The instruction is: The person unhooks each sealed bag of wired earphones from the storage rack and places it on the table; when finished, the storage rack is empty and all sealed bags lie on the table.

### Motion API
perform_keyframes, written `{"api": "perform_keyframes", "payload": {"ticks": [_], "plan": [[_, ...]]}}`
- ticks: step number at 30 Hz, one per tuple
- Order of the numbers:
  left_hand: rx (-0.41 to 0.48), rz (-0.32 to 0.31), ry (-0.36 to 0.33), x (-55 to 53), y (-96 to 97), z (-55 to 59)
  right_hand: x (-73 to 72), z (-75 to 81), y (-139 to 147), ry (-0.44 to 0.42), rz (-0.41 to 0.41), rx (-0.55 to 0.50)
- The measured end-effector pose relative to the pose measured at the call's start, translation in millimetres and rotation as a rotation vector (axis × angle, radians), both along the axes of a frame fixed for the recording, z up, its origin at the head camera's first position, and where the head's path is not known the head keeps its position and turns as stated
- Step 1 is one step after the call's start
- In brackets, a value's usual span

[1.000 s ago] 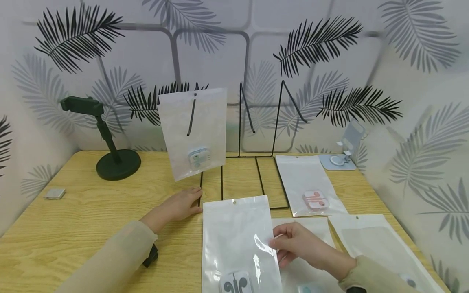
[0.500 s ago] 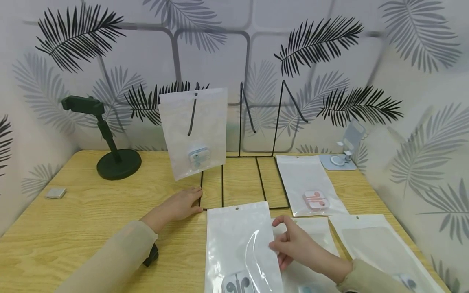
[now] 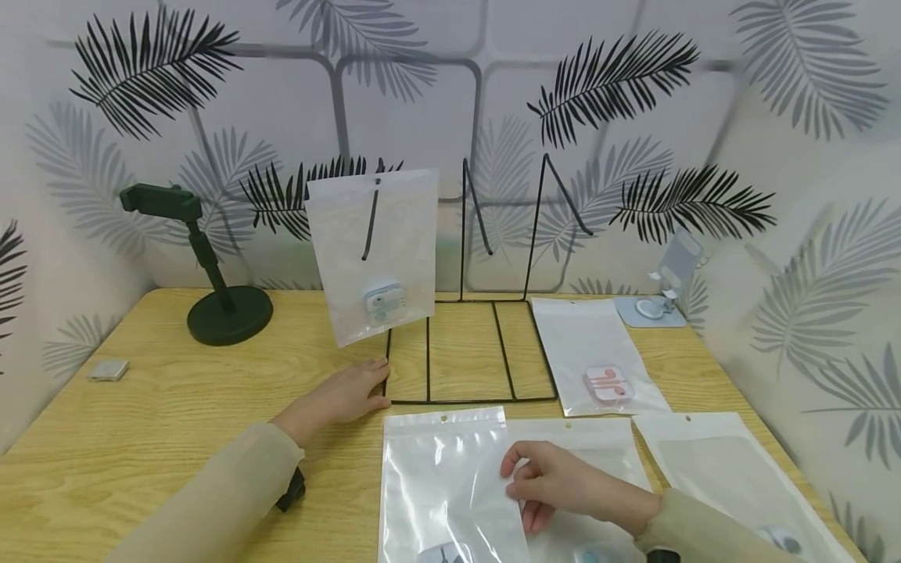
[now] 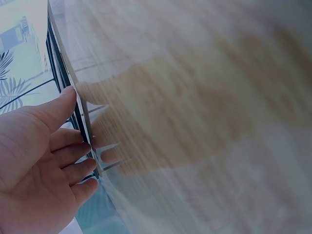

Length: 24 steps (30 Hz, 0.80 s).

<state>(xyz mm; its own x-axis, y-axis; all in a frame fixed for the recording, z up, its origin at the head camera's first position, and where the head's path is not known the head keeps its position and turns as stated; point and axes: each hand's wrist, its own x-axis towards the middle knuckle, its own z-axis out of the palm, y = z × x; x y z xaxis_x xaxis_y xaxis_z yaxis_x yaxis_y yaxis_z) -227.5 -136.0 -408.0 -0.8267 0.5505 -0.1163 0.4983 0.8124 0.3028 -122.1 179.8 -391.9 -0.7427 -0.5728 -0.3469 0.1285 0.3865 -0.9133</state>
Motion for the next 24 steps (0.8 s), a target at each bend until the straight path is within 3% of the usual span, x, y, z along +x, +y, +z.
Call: {"api": "perform_keyframes", "payload": {"ticks": [10,24], "plan": [[-0.004,0.006,-0.013,-0.9,0.4,0.5,-0.8,-3.8,-1.6,-0.088,0.050,-0.015],[-0.007,0.012,-0.015,-0.6,0.8,0.3,-2.8,5.9,5.3,-0.115,0.168,0.010]]}}
